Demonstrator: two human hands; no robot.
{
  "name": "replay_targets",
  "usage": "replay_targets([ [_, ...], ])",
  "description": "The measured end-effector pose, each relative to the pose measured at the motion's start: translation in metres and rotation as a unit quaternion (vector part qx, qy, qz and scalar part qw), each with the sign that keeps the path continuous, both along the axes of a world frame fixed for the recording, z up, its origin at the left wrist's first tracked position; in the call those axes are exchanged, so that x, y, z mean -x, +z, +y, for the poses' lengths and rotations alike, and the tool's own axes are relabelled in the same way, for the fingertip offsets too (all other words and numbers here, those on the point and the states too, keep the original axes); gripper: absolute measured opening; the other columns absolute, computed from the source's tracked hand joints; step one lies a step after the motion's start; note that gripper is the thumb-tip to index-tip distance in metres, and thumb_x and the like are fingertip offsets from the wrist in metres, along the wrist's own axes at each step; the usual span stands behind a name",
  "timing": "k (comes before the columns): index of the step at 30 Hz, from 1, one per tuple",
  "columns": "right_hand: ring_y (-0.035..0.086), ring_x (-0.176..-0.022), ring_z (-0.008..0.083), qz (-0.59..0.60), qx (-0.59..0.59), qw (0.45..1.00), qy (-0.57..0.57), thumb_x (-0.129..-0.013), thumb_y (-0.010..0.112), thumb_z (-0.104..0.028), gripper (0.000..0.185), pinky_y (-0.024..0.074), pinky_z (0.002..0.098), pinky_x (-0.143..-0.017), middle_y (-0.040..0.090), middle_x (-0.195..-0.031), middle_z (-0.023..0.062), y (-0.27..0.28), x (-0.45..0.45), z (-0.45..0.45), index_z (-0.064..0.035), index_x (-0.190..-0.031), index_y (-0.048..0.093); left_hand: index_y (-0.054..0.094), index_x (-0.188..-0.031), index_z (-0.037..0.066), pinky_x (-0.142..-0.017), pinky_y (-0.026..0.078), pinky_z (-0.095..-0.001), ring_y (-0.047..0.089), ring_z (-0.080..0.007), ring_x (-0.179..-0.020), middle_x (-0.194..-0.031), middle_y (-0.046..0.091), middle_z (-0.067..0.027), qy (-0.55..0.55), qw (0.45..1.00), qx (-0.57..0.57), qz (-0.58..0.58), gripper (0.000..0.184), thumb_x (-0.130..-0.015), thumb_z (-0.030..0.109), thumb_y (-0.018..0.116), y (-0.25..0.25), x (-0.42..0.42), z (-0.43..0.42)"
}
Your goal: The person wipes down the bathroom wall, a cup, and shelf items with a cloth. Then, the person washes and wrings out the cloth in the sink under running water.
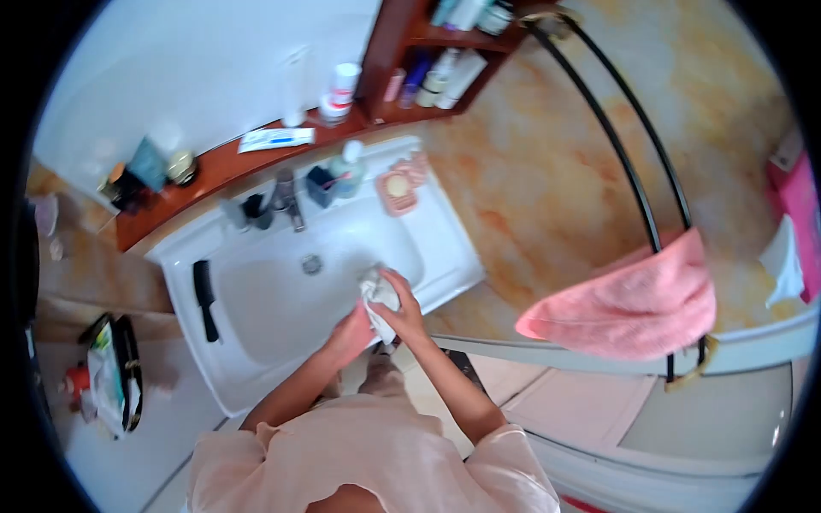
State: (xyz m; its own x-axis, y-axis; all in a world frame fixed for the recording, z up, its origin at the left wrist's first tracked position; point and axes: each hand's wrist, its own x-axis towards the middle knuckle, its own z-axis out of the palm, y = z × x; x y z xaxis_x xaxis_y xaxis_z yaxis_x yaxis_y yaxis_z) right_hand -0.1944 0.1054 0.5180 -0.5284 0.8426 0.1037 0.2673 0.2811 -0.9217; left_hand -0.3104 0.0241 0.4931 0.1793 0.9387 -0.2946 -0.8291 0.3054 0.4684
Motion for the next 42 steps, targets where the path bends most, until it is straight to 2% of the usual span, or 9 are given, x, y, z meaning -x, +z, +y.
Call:
replay_targets([
  [2,0.052,-0.109,0.0179,0.035,0.18,0.983,-0.032,-0.074,0.066,-0.007,0.043,0.0387,0.0299,-0.095,0.059,-0.114,0.0102,-0.008,-0.02,0.028,-0.0058,-0.117,0.057,0.019,-0.144,0.011,-0.109,0.021,-0.0401,0.026,-0.0211,-0.133,-0.146,0.026,-0.0078,-0.016,0.998,-0.05,-0.029,0.068,-0.093,0.053,0.035,0.013,0.008,0.003],
  [10,0.049,-0.113,0.0245,-0.181,-0.371,0.874,-0.255,-0.078,0.051,-0.009,0.031,0.0363,0.038,-0.095,0.053,-0.122,0.0085,0.167,-0.109,0.186,-0.0091,-0.107,0.062,0.039,-0.132,0.002,-0.104,0.03,-0.0388,0.044,-0.0242,-0.123,-0.132,0.046,-0.0128,0.107,0.973,-0.026,0.202,0.052,-0.098,0.041,0.034,0.015,0.054,-0.011],
  [12,0.044,-0.12,0.0215,-0.444,-0.62,0.61,-0.216,-0.087,0.05,-0.018,0.023,0.0303,0.0391,-0.101,0.047,-0.132,0.0016,0.182,-0.123,0.198,-0.0108,-0.106,0.062,0.041,-0.129,0.002,-0.103,0.031,-0.0376,0.046,-0.0237,-0.121,-0.129,0.049,-0.0129,0.14,0.968,-0.013,0.209,0.049,-0.098,0.039,0.036,0.001,0.063,-0.018],
  [14,0.041,-0.123,0.0254,-0.324,-0.402,0.841,-0.164,-0.082,0.053,-0.012,0.027,0.0287,0.048,-0.101,0.047,-0.133,0.0041,0.094,-0.16,0.227,-0.0133,-0.107,0.062,0.043,-0.127,0.001,-0.102,0.033,-0.0358,0.048,-0.0221,-0.118,-0.126,0.052,-0.0127,0.154,0.965,0.02,0.212,0.045,-0.098,0.035,0.039,-0.006,0.068,-0.026],
  [16,0.039,-0.126,0.0268,-0.463,-0.423,0.778,-0.032,-0.08,0.054,-0.012,0.028,0.0275,0.0515,-0.102,0.046,-0.134,0.0059,0.044,-0.188,0.219,-0.0139,-0.106,0.063,0.045,-0.126,0.001,-0.102,0.034,-0.0346,0.05,-0.0213,-0.116,-0.123,0.054,-0.0128,0.158,0.963,0.047,0.213,0.043,-0.098,0.033,0.041,-0.012,0.069,-0.036],
  [17,0.039,-0.127,0.0262,-0.633,-0.53,0.559,0.075,-0.08,0.055,-0.016,0.026,0.0272,0.0506,-0.103,0.045,-0.136,0.0063,0.031,-0.195,0.198,-0.0134,-0.105,0.063,0.046,-0.125,0.0,-0.101,0.035,-0.0343,0.051,-0.0213,-0.115,-0.122,0.055,-0.013,0.159,0.962,0.055,0.214,0.043,-0.098,0.032,0.041,-0.016,0.07,-0.039],
  [26,0.043,-0.123,0.0222,-0.469,-0.443,0.764,0.019,-0.08,0.055,-0.022,0.03,0.0308,0.0446,-0.103,0.051,-0.128,0.0069,0.026,-0.25,0.176,-0.0139,-0.108,0.06,0.049,-0.12,-0.002,-0.096,0.042,-0.0324,0.057,-0.0219,-0.105,-0.113,0.059,-0.0147,0.219,0.947,0.089,0.218,0.039,-0.096,0.028,0.047,-0.032,0.095,-0.081],
  [37,0.037,-0.129,0.026,-0.627,-0.527,0.572,0.044,-0.083,0.05,-0.015,0.025,0.0287,0.0461,-0.105,0.039,-0.141,0.0074,0.023,-0.225,0.177,-0.0094,-0.107,0.056,0.055,-0.111,-0.003,-0.09,0.045,-0.0316,0.06,-0.019,-0.094,-0.1,0.064,-0.0121,0.222,0.935,0.069,0.267,0.033,-0.095,0.025,0.05,-0.022,0.123,-0.091],
  [42,0.049,-0.112,0.0314,-0.502,-0.45,0.733,0.092,-0.077,0.055,-0.01,0.016,0.0357,0.0438,-0.099,0.054,-0.12,0.0127,-0.033,-0.273,0.12,-0.0093,-0.092,0.059,0.056,-0.11,-0.003,-0.087,0.046,-0.0307,0.06,-0.0179,-0.092,-0.098,0.064,-0.0115,0.254,0.921,0.068,0.287,0.03,-0.094,0.022,0.051,-0.031,0.135,-0.133],
])
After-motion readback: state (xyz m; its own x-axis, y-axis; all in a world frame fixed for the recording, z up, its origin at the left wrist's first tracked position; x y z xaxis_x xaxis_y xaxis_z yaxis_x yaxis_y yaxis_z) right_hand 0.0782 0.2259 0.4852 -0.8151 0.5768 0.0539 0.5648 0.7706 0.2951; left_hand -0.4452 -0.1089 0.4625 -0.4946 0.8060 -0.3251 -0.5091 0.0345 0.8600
